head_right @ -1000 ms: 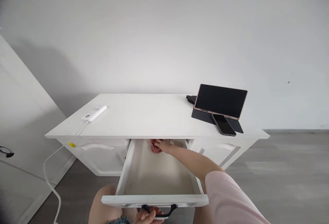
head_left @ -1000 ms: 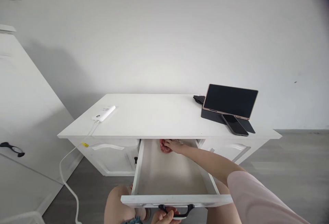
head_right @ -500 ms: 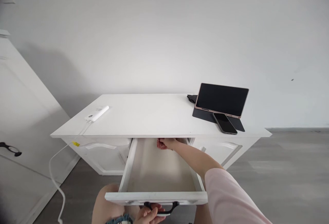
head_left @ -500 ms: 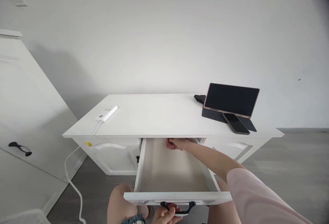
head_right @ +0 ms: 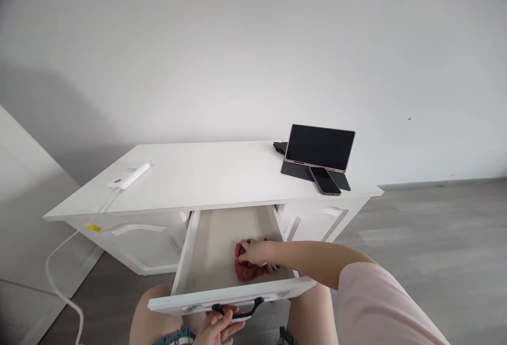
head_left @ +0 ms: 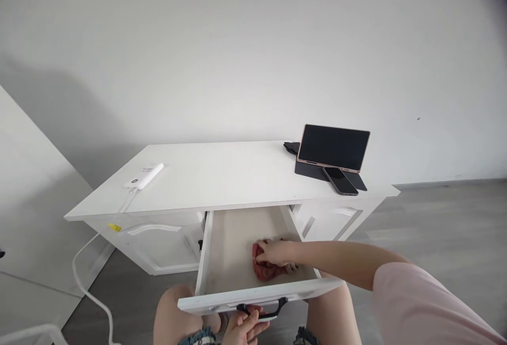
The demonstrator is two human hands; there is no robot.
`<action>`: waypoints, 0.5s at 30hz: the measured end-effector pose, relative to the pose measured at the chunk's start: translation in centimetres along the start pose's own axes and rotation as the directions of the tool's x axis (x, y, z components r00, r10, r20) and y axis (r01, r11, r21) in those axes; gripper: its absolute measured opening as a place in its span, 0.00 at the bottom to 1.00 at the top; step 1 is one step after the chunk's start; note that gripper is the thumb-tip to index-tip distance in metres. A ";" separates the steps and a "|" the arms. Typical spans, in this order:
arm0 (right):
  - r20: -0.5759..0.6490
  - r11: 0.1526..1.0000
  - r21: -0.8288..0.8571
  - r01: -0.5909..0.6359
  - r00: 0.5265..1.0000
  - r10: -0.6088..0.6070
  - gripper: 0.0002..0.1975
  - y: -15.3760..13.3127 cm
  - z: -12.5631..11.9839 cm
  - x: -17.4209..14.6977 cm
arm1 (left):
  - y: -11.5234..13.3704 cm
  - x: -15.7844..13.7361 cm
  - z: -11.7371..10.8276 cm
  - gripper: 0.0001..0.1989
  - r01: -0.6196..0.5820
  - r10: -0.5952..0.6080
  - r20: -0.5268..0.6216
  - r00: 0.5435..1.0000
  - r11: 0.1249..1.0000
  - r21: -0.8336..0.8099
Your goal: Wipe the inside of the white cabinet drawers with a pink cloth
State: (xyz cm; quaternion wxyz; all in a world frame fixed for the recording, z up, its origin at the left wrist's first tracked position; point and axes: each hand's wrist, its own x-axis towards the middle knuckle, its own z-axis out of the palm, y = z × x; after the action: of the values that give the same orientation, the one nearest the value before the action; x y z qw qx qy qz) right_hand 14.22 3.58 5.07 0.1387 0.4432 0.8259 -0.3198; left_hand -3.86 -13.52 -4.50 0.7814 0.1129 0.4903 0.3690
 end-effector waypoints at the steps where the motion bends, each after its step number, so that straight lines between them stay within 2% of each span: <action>1: 0.029 0.997 -0.072 0.030 0.999 -0.028 0.24 0.0 0.4 -0.3 | 0.0 0.0 0.0 0.18 -0.001 0.001 -0.002 1.000 1.000 0.002; 6: 0.031 0.992 -0.123 -0.036 0.999 0.040 0.19 0.9 2.0 -1.2 | -0.1 0.2 0.0 0.21 0.000 0.000 0.012 1.000 0.999 0.033; 8: 0.049 0.987 -0.157 0.027 0.999 -0.019 0.19 1.7 1.9 -1.4 | -0.1 0.3 -0.1 0.22 0.003 -0.005 0.030 1.000 0.998 0.066; 12: 0.021 0.903 -0.403 0.147 0.988 -0.152 0.24 3.1 1.2 -0.7 | -0.2 0.6 -0.6 0.21 0.015 -0.019 0.041 0.999 0.997 0.080; 15: -0.096 0.877 -0.474 0.080 0.985 -0.141 0.22 3.6 0.6 1.2 | -0.1 1.0 -0.6 0.22 0.058 -0.063 0.103 0.993 0.997 0.052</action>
State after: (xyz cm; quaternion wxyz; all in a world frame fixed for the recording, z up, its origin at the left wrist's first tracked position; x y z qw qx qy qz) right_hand 16.42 5.42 2.54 0.1701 0.3682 0.9096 -0.0896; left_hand -4.07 -13.03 -5.57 0.8140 0.1364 0.4607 0.3264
